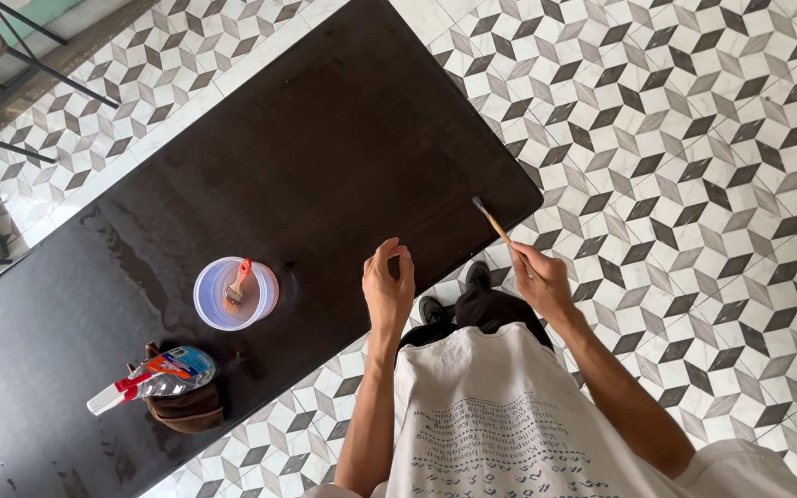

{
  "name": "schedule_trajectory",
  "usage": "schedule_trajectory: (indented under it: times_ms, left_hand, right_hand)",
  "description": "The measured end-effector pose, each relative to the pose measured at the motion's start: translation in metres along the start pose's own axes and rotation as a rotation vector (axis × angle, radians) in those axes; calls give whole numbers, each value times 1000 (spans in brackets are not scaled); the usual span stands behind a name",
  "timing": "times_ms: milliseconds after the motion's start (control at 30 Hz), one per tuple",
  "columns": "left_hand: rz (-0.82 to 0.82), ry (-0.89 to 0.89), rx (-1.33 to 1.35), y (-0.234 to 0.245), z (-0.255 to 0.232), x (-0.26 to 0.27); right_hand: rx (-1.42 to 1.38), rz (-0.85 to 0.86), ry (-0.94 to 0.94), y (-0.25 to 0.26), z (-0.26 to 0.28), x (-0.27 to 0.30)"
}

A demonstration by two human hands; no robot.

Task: The person uses a brush to apply a liquid from a container onto a dark wooden table, spreading it across the surface. They repeatedly dip the brush into the container to reload the liquid and continue wiping the table. A spray bottle and a cloth are also visible on the table.

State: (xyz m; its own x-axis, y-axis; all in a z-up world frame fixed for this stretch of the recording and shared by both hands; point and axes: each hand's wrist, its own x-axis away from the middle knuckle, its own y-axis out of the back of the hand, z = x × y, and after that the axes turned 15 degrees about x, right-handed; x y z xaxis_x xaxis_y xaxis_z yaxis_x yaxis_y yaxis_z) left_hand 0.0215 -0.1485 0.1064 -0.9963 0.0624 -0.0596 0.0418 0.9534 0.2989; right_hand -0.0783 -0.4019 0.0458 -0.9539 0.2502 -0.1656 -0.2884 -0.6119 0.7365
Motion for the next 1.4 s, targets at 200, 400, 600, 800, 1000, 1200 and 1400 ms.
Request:
schedule_trajectory:
  times_ms: [200, 400, 600, 800, 1000, 1200, 1400]
  left_hand:
    - [-15, 9, -16, -4, -1, -6]
    - [-44, 16, -17, -8, -5, -15]
    - [-63, 13, -22, -17, -9, -28]
    - [-87, 33, -33, -23, -14, -36]
    - [-125, 50, -36, -28, -13, -40]
    - [-129, 56, -43, -37, -14, -43]
    - [-115, 42, -35, -38, -17, -47]
  right_hand:
    - [-15, 31, 32, -24, 7, -24]
    - [-82, 100, 60, -1, 4, -12]
    - [26, 78, 1, 0, -11, -28]
    - [-133, 168, 81, -25, -12, -48]
    - [-24, 163, 234, -2, -25, -45]
    - [-2, 205, 57, -4, -29, -65]
    - [-189, 172, 185, -29, -9, -74]
